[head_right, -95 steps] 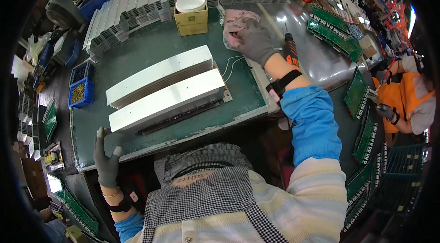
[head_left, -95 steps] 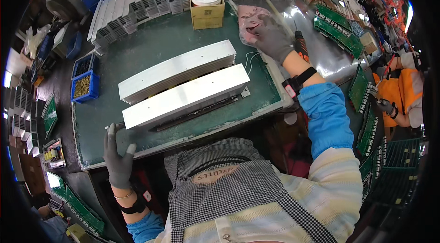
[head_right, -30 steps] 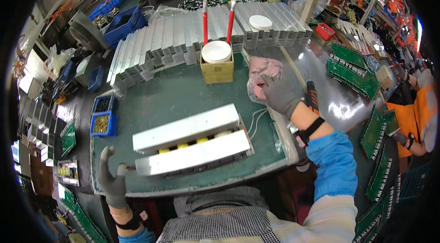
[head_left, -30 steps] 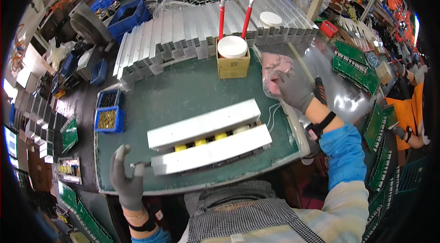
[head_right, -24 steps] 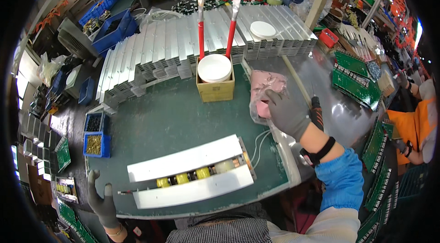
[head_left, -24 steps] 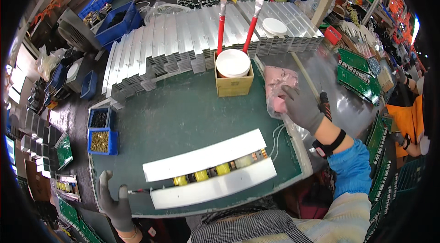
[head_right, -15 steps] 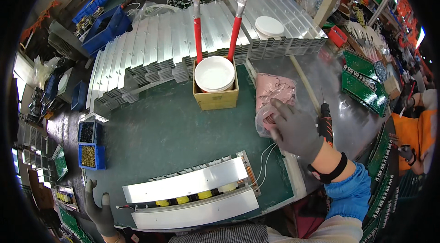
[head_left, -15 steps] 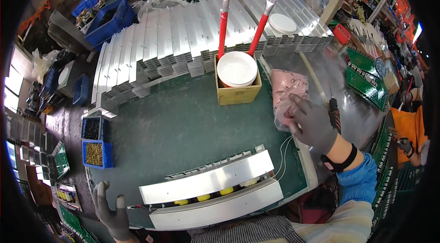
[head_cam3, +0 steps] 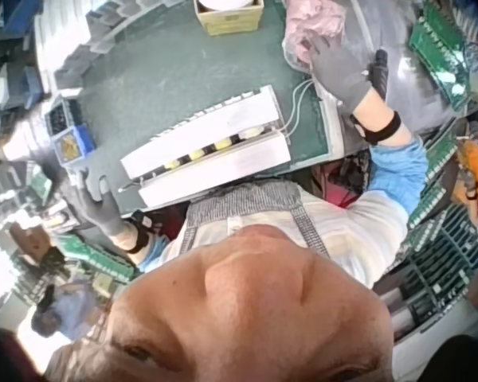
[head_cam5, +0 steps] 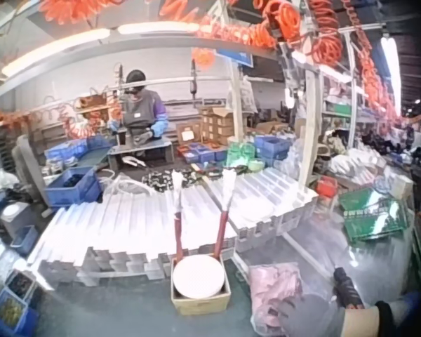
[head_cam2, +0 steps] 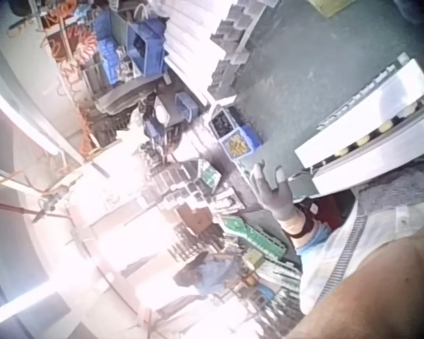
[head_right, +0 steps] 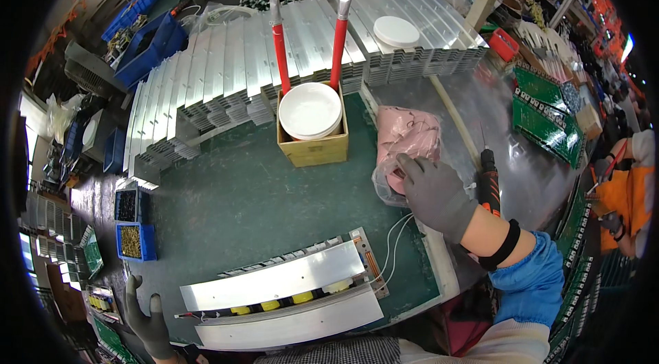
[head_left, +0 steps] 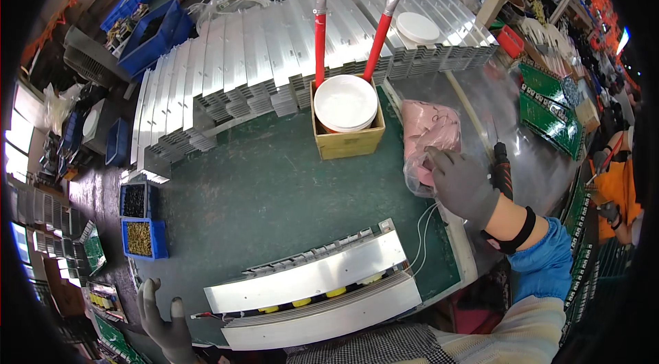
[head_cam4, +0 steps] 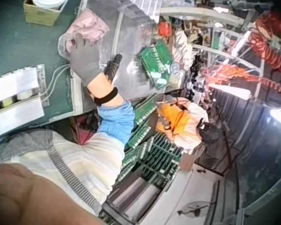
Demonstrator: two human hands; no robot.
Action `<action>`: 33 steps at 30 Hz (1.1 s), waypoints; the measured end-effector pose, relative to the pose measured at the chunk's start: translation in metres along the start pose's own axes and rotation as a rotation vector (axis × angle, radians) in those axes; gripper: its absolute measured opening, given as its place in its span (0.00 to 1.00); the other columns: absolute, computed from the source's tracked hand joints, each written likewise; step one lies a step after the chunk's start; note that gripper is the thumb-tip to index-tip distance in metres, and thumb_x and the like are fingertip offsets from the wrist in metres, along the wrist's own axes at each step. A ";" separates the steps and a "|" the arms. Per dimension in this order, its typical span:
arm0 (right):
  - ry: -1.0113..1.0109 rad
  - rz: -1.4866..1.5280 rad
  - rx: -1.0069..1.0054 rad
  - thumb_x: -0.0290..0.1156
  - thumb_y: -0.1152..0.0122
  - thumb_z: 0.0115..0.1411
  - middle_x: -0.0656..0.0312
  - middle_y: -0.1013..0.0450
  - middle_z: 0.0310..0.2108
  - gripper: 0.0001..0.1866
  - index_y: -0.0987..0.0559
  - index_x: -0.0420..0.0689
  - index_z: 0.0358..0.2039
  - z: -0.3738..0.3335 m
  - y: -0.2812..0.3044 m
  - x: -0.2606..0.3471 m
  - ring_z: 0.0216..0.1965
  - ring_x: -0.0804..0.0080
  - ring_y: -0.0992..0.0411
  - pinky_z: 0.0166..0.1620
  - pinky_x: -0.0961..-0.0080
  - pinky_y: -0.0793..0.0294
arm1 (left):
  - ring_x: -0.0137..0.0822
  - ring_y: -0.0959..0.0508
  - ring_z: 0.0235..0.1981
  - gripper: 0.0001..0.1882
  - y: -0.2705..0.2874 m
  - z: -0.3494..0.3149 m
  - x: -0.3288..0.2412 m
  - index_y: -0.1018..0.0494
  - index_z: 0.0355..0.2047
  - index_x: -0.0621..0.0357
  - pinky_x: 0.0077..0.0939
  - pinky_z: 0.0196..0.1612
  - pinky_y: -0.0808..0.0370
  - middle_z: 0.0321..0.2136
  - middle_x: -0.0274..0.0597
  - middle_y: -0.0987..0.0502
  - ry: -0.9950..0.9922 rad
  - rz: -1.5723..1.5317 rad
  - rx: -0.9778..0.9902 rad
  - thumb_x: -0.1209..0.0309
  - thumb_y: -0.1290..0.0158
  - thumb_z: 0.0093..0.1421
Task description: Assemble printed circuit boards (PCBs) onto an aluminum chassis using an electric screwdriver and applying thermal paste.
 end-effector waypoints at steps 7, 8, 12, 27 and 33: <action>0.023 -0.017 -0.021 0.30 0.43 0.45 0.58 0.29 0.44 0.09 0.22 0.41 0.28 0.002 0.004 -0.007 0.34 0.65 0.28 0.31 0.68 0.27 | 0.47 0.27 0.49 0.28 0.002 -0.002 0.000 0.35 0.55 0.69 0.38 0.55 0.34 0.46 0.53 0.27 -0.023 -0.008 -0.014 0.73 0.47 0.53; 0.022 -0.018 -0.017 0.30 0.43 0.45 0.58 0.29 0.44 0.09 0.22 0.41 0.28 0.002 0.006 -0.007 0.34 0.65 0.28 0.31 0.68 0.27 | 0.47 0.28 0.50 0.28 0.003 -0.004 0.000 0.35 0.55 0.69 0.38 0.55 0.34 0.47 0.53 0.27 -0.019 0.036 -0.012 0.73 0.48 0.53; -0.063 -0.066 0.086 0.28 0.42 0.45 0.60 0.30 0.49 0.09 0.23 0.41 0.28 -0.001 0.013 -0.009 0.38 0.63 0.28 0.34 0.68 0.25 | 0.47 0.27 0.49 0.28 0.004 -0.011 0.001 0.35 0.54 0.70 0.39 0.55 0.33 0.46 0.53 0.27 -0.009 0.002 -0.042 0.76 0.47 0.52; -0.005 0.010 0.054 0.30 0.37 0.45 0.54 0.34 0.52 0.08 0.23 0.42 0.26 -0.005 0.006 0.005 0.51 0.56 0.33 0.49 0.63 0.31 | 0.46 0.27 0.51 0.27 0.016 -0.045 0.003 0.36 0.56 0.70 0.38 0.56 0.34 0.48 0.53 0.27 -0.006 -0.034 -0.056 0.78 0.50 0.54; -0.013 0.061 -0.004 0.27 0.39 0.46 0.55 0.33 0.49 0.07 0.21 0.42 0.28 -0.016 0.003 0.005 0.50 0.55 0.33 0.50 0.63 0.31 | 0.46 0.27 0.51 0.27 0.022 -0.059 0.006 0.35 0.55 0.70 0.38 0.56 0.34 0.48 0.53 0.27 -0.015 -0.083 -0.082 0.79 0.50 0.53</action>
Point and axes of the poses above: each hand's wrist, its own z-axis towards the middle knuckle, its own y-axis out of the back of the hand, x = y × z, the point moved 2 cm from there along z, towards the middle knuckle
